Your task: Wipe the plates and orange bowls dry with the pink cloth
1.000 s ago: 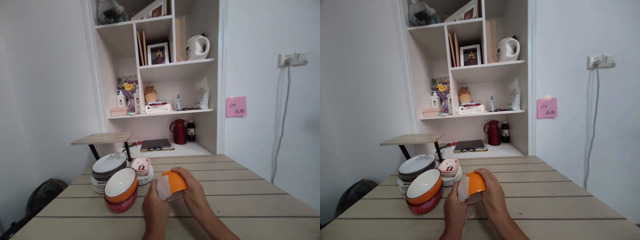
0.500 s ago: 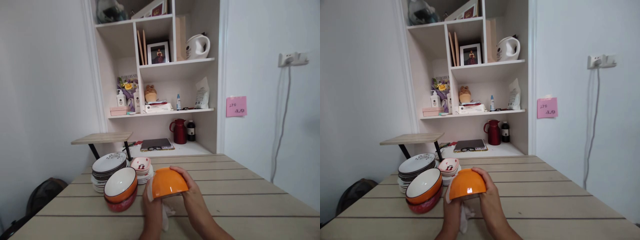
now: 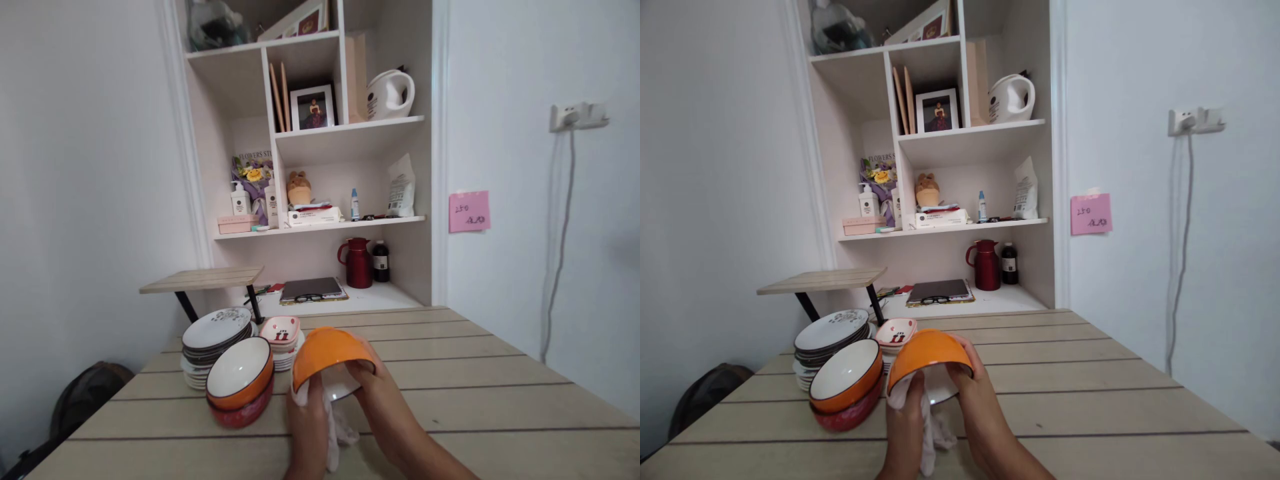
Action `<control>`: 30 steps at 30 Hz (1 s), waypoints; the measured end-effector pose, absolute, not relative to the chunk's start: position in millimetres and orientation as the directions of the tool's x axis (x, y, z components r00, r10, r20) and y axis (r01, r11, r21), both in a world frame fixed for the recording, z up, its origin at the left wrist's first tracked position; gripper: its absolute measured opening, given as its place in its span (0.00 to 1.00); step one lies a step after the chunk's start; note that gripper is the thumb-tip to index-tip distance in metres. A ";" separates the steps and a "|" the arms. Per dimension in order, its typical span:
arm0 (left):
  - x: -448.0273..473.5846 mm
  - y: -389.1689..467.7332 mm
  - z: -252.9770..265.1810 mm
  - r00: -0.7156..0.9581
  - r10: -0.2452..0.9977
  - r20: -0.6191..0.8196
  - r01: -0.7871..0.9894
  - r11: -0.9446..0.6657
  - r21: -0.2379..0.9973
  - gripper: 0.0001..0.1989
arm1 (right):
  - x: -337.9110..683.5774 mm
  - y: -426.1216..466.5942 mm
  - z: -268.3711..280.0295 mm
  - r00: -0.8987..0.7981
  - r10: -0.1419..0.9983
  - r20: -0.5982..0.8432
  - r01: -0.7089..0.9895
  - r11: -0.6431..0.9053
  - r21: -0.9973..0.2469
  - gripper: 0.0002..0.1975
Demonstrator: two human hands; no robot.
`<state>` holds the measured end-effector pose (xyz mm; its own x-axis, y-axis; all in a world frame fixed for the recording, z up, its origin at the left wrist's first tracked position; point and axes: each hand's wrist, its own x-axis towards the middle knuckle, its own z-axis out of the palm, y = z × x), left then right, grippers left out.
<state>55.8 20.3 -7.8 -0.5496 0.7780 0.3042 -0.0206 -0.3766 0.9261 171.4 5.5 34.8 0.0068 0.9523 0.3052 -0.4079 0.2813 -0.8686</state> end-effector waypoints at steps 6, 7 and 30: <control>45.5 34.5 -17.4 -0.535 0.782 0.320 0.127 -0.300 0.946 0.18 | 188.3 38.0 7.2 0.078 0.875 0.478 0.118 0.468 -0.876 0.20; 44.5 34.7 -18.0 -0.526 0.784 0.330 0.188 -0.272 0.944 0.18 | 190.2 38.0 8.9 0.097 0.849 0.519 0.202 0.494 -0.846 0.21; 54.4 14.0 -7.4 -0.425 0.781 0.458 0.298 -0.357 0.885 0.16 | 185.7 8.4 36.8 0.140 0.765 0.628 0.163 0.608 -0.777 0.23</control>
<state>54.4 14.0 -7.4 -0.4251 0.7807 0.4580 0.2975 -0.3573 0.8853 185.7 8.4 36.8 0.1405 0.7653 0.6282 0.1634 0.6079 -0.7770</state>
